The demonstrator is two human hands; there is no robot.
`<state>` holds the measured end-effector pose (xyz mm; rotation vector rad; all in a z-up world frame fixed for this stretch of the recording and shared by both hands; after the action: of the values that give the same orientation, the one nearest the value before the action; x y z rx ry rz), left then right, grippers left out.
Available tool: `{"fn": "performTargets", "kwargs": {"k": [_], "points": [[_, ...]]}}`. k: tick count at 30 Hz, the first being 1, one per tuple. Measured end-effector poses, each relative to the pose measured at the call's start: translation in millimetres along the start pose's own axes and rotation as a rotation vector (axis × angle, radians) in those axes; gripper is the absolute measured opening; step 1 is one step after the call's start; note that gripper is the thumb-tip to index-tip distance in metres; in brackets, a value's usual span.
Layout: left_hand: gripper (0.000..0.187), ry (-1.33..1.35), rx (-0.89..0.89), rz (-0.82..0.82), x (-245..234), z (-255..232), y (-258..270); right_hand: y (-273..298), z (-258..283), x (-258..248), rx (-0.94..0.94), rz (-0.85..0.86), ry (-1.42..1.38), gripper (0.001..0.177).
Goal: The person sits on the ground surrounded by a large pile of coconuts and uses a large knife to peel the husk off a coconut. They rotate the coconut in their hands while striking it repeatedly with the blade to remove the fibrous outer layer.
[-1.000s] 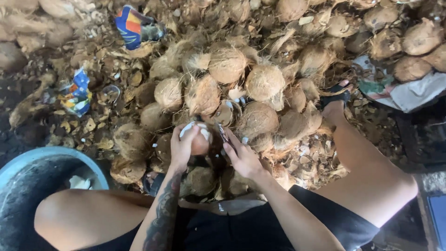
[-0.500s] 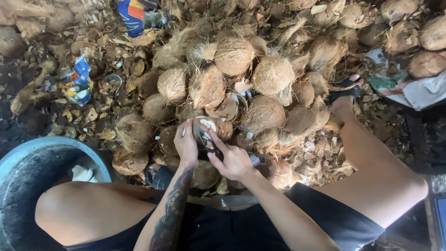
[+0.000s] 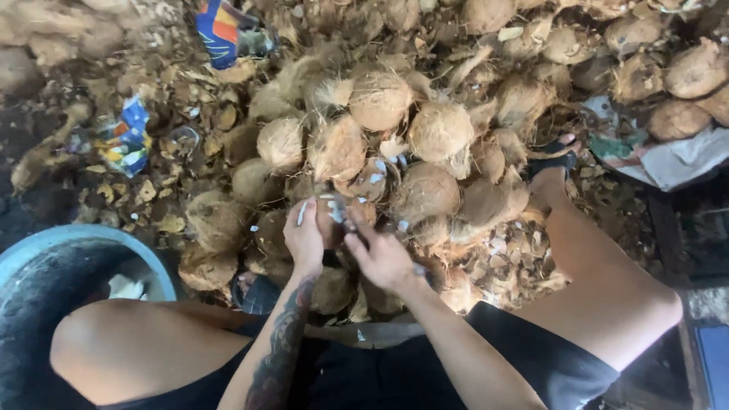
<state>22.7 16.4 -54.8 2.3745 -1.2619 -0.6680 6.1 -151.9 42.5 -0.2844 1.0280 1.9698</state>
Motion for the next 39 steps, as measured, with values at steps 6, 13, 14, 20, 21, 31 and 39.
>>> {"fn": "performTargets", "kwargs": {"k": [6,13,14,20,21,31,39], "points": [[0.040,-0.031,-0.077,-0.013,-1,-6,-1,-26,-27,34,-0.215,-0.054,0.050,0.066],[0.042,-0.067,-0.066,-0.014,0,-17,1,-17,-8,16,-0.281,-0.071,0.086,0.063],[0.043,-0.060,-0.065,-0.015,-2,-15,4,-12,-5,15,-0.295,-0.063,0.072,0.063],[0.044,-0.071,0.020,0.039,-7,-38,30,-54,-13,1,0.130,0.057,-0.056,0.068],[0.044,-0.069,0.028,0.037,-9,-37,33,-50,-16,2,0.122,0.053,-0.056,0.068],[0.039,-0.091,0.005,0.011,-2,-22,20,-15,-10,-5,-0.071,-0.014,-0.062,0.056],[0.042,-0.097,-0.040,-0.022,-3,-17,15,0,-1,-4,-0.197,-0.050,-0.037,0.055]]}}
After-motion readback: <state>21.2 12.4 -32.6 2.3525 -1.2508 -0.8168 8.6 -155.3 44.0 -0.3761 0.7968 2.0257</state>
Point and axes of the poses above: each hand's wrist, its own y-axis away from the middle knuckle, its own x-axis out of the palm, z = x × y, the point moved 4 cm from there along -y, towards the middle knuckle, and after that the axes turned 5 degrees about z, right-handed, at the moved point
